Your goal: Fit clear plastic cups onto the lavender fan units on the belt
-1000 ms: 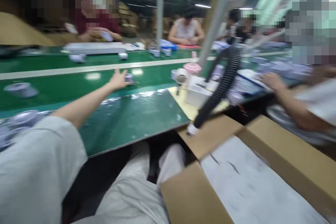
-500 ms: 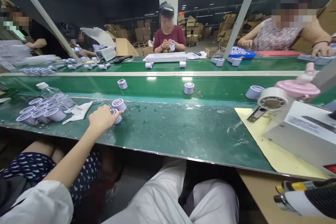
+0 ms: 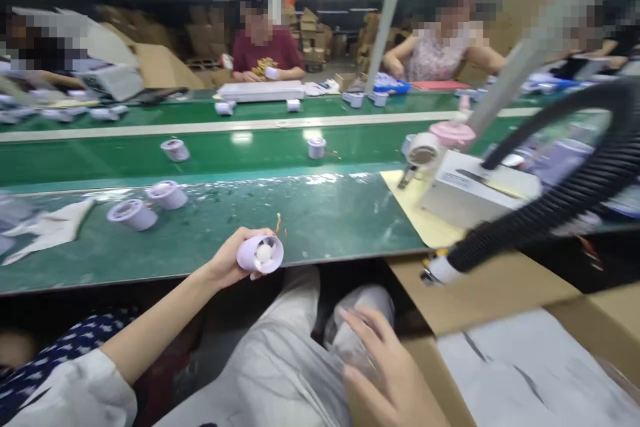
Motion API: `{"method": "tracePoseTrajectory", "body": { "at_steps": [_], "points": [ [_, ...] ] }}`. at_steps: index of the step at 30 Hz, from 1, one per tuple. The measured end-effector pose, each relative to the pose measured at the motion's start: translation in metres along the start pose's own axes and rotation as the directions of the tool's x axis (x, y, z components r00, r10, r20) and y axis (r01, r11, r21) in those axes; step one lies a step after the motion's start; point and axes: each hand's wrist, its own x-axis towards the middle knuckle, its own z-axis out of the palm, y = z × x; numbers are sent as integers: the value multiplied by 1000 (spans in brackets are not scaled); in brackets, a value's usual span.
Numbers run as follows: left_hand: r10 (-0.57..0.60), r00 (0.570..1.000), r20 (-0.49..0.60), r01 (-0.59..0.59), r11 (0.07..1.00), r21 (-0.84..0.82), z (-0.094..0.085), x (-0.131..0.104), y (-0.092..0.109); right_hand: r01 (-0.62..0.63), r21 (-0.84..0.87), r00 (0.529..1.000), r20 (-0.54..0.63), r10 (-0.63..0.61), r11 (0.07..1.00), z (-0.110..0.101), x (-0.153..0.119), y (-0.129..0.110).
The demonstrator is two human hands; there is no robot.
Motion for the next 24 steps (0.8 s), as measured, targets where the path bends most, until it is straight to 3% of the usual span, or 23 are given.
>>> {"method": "tracePoseTrajectory", "body": {
  "at_steps": [2,4,6,7,9,11,12,16,20,24],
  "points": [
    [-31,957,287,69,990,-124,36,7,-3,40,-136,997,-56,-48,990,1,15,-15],
    [-52,834,549,158,976,-148,61,11,-2,30,-276,994,-97,-58,961,-1,30,-24],
    [-57,716,696,127,991,-50,76,13,2,-42,-359,995,-101,5,932,-5,37,-26],
    [-37,696,717,27,999,26,81,13,5,-84,-358,995,-86,57,930,-8,37,-25],
    [67,707,704,-248,956,158,87,11,13,-162,-252,987,-27,160,954,-14,33,-23],
    [199,728,656,-462,850,255,89,7,18,-224,-33,973,44,226,974,-18,26,-22],
    [248,738,627,-513,810,283,90,5,19,-252,86,967,70,246,964,-19,24,-23],
    [384,762,521,-583,757,295,92,0,10,-342,381,934,37,355,859,-22,23,-28],
    [517,692,504,-687,686,240,91,5,-12,-366,486,889,-70,452,794,-21,25,-28],
    [488,630,604,-678,725,121,91,7,-23,-331,625,851,-126,510,707,-17,23,-18]
  ]
}}
